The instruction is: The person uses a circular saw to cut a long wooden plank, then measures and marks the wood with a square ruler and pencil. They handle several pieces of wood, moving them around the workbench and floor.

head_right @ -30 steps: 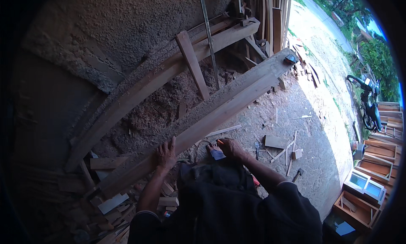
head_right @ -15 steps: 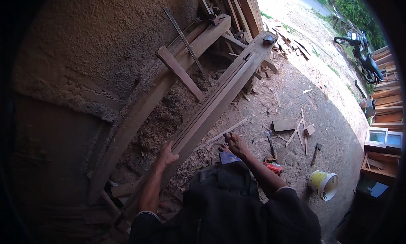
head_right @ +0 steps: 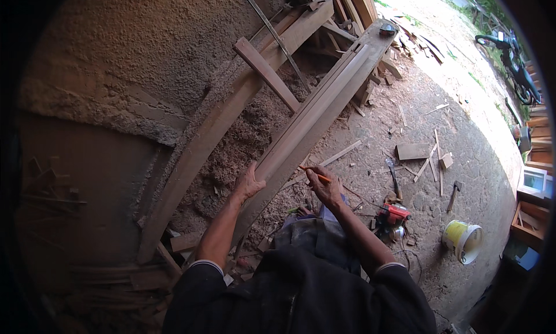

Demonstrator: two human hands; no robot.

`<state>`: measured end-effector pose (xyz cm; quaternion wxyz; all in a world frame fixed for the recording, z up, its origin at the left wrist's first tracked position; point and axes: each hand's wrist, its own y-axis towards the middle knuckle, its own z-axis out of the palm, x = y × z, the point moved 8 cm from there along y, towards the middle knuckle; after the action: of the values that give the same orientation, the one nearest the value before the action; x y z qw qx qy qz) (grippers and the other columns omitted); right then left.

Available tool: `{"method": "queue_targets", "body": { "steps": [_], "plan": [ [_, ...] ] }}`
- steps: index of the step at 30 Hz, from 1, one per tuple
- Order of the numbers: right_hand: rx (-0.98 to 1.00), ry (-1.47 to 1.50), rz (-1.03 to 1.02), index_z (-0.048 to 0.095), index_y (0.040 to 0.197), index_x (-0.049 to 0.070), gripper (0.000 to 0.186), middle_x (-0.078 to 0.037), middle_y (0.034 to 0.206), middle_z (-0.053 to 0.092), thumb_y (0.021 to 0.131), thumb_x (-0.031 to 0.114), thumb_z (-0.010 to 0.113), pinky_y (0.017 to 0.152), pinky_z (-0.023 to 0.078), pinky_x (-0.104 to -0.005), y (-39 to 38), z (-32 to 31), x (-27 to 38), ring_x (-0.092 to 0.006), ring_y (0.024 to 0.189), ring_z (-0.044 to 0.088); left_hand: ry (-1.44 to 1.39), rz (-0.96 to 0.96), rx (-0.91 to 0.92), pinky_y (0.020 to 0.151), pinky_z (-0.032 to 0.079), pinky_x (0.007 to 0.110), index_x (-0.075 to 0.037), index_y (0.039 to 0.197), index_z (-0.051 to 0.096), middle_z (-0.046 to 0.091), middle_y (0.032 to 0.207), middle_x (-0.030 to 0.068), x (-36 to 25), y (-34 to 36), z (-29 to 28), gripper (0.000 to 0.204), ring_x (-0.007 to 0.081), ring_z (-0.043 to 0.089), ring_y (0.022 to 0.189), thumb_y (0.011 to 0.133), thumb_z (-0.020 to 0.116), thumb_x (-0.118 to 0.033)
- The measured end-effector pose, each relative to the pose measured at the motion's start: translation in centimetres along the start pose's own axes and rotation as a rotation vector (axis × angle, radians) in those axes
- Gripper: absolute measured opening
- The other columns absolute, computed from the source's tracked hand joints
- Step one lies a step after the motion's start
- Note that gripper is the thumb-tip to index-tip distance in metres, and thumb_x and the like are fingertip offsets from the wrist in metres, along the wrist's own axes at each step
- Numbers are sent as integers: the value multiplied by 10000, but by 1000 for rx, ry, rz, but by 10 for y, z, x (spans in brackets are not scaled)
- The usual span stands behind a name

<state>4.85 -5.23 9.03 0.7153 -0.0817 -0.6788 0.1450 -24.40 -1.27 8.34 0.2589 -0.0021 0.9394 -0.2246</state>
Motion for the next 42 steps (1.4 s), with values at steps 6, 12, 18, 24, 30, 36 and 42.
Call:
{"method": "queue_targets", "body": {
  "steps": [6, 12, 18, 24, 30, 36, 42],
  "plan": [
    [79, -210, -166, 681, 1073, -18, 353, -67, 803, 673, 1012, 323, 610, 626, 526, -291, 37, 19, 55, -136, 697, 658, 286, 65, -253, 971, 524, 488, -10, 1410, 423, 605, 1255, 249, -25, -23, 25, 774, 420, 613, 1140, 754, 759, -246],
    [254, -319, -110, 695, 1059, -37, 343, -77, 808, 722, 970, 274, 582, 599, 537, -299, 88, 65, 90, -129, 633, 664, 356, 102, -484, 956, 525, 440, -14, 1320, 480, 600, 1259, 164, -39, -42, 38, 699, 355, 610, 1130, 724, 804, -183],
    [444, -550, -45, 711, 932, -36, 312, -75, 713, 680, 931, 253, 595, 574, 541, -305, 120, 103, 67, -145, 627, 679, 446, 116, -595, 941, 512, 429, -13, 1319, 489, 590, 1250, 139, -45, -48, 43, 677, 323, 583, 1117, 733, 789, -171],
    [502, -634, -215, 703, 893, -47, 277, -89, 693, 677, 916, 210, 602, 562, 542, -318, 114, 120, 78, -155, 606, 679, 403, 125, -568, 953, 500, 453, -9, 1356, 465, 580, 1270, 147, -47, -51, 37, 716, 336, 572, 1132, 740, 792, -173],
    [298, -383, -99, 706, 988, -10, 279, -94, 744, 692, 980, 246, 597, 602, 555, -313, 87, 90, 100, -158, 661, 701, 297, 102, -406, 993, 500, 462, -1, 1382, 450, 590, 1291, 183, -33, -38, 33, 731, 357, 591, 1157, 765, 787, -203],
    [96, -462, -507, 623, 1212, 72, 233, -151, 965, 691, 995, 149, 588, 746, 561, -412, 25, 46, 87, -326, 895, 712, 27, -2, -43, 986, 514, 503, 9, 1475, 407, 620, 1277, 288, -4, -15, 24, 858, 457, 625, 1147, 733, 711, -296],
    [300, -720, -450, 463, 1470, 142, 541, -98, 1168, 715, 944, 123, 589, 797, 504, -466, -13, 42, 10, -327, 967, 687, 1, 6, 36, 1037, 487, 485, 8, 1504, 391, 585, 1341, 310, 6, -9, 18, 943, 450, 592, 1228, 724, 765, -369]
  ]
}}
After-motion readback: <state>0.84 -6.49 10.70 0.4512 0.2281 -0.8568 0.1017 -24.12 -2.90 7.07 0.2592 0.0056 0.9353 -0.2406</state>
